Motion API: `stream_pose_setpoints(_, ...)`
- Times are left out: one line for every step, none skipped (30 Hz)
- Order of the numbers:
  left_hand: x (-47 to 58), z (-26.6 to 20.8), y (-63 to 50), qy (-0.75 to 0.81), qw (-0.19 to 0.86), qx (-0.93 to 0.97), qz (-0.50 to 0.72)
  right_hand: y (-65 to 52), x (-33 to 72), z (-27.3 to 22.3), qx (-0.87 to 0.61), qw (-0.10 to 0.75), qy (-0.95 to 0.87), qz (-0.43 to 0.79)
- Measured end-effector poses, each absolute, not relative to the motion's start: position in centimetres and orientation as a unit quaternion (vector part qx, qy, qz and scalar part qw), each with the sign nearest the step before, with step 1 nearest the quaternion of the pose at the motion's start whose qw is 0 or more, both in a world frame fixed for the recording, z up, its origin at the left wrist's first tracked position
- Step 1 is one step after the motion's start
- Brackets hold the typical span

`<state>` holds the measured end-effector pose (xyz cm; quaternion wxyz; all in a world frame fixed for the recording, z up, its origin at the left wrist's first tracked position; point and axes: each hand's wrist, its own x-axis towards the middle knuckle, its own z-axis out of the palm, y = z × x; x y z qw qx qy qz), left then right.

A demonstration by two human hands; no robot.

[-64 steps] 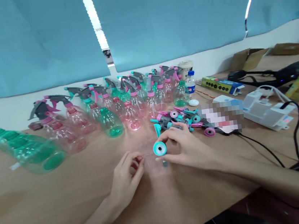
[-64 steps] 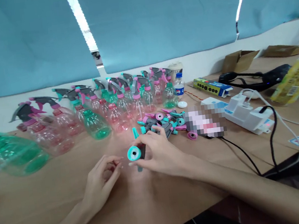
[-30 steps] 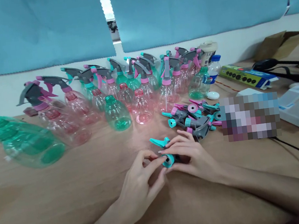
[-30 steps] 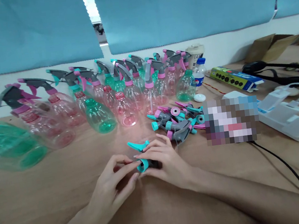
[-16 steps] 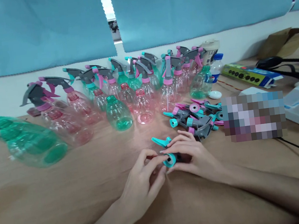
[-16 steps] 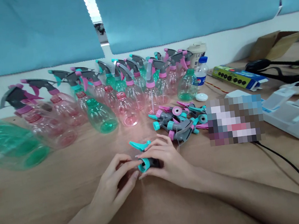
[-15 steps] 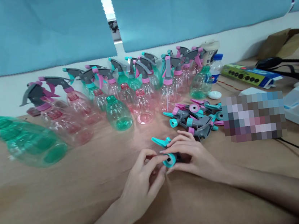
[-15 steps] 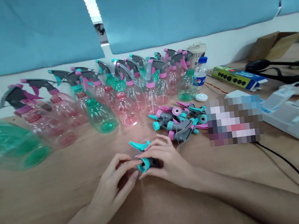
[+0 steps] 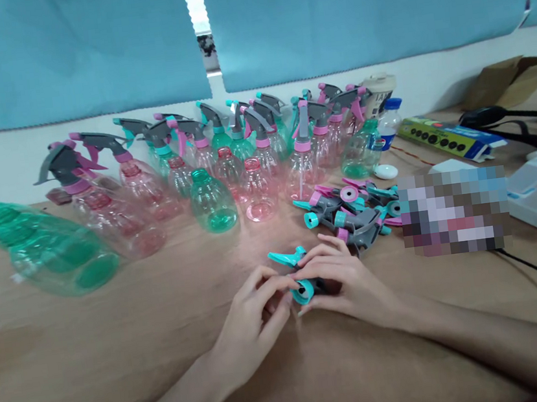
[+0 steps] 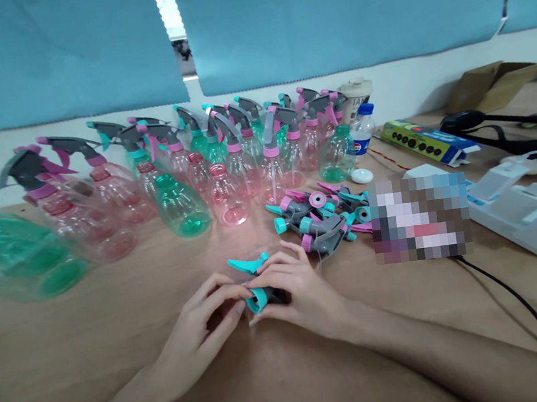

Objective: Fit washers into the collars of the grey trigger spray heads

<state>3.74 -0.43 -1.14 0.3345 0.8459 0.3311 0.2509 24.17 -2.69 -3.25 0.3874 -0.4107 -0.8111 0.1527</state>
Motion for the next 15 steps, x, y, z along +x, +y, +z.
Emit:
stream_pose_setpoints(3.78, -1.1, -0.42, 0.33, 0.335, 0.846, 0.251, -2.7, 24.16, -3.22, -0.411, 0.388, -0.811, 0.153)
stream_pose_setpoints(3.82, -1.05, -0.41, 0.328, 0.335, 0.847, 0.252, -2.71, 24.16, -3.19, -0.411, 0.388, -0.811, 0.154)
stream_pose_setpoints(3.86, -0.99, -0.42, 0.327, 0.334, 0.848, 0.25, -2.71, 24.16, -3.17, -0.411, 0.387, -0.811, 0.155)
stream_pose_setpoints(3.89, -0.93, -0.45, 0.326, 0.331, 0.851, 0.246, -2.71, 24.16, -3.15, -0.411, 0.387, -0.81, 0.157)
stream_pose_setpoints(3.92, -0.88, -0.47, 0.326, 0.326, 0.854, 0.241, -2.7, 24.16, -3.14, -0.412, 0.387, -0.809, 0.159)
stream_pose_setpoints(3.93, -0.84, -0.49, 0.326, 0.32, 0.858, 0.235, -2.67, 24.17, -3.14, -0.412, 0.388, -0.809, 0.16)
stream_pose_setpoints(3.94, -0.81, -0.51, 0.328, 0.315, 0.861, 0.228, -2.64, 24.17, -3.14, -0.412, 0.389, -0.808, 0.161)
stream_pose_setpoints(3.94, -0.8, -0.53, 0.329, 0.311, 0.863, 0.223, -2.59, 24.18, -3.14, -0.411, 0.391, -0.807, 0.162)
stream_pose_setpoints(3.93, -0.8, -0.54, 0.33, 0.307, 0.865, 0.22, -2.55, 24.19, -3.14, -0.411, 0.391, -0.807, 0.164)
stream_pose_setpoints(3.93, -0.81, -0.55, 0.33, 0.306, 0.866, 0.217, -2.51, 24.21, -3.14, -0.409, 0.391, -0.808, 0.166)
stream_pose_setpoints(3.92, -0.83, -0.56, 0.33, 0.305, 0.867, 0.216, -2.47, 24.22, -3.15, -0.408, 0.389, -0.808, 0.17)
stream_pose_setpoints(3.93, -0.85, -0.58, 0.33, 0.304, 0.867, 0.216, -2.44, 24.24, -3.16, -0.406, 0.388, -0.809, 0.173)
stream_pose_setpoints(3.93, -0.87, -0.59, 0.331, 0.304, 0.867, 0.214, -2.42, 24.26, -3.17, -0.404, 0.388, -0.809, 0.176)
stream_pose_setpoints(3.94, -0.91, -0.61, 0.331, 0.304, 0.867, 0.213, -2.42, 24.27, -3.2, -0.402, 0.389, -0.81, 0.177)
stream_pose_setpoints(3.96, -0.95, -0.62, 0.332, 0.304, 0.868, 0.211, -2.42, 24.27, -3.23, -0.4, 0.391, -0.81, 0.176)
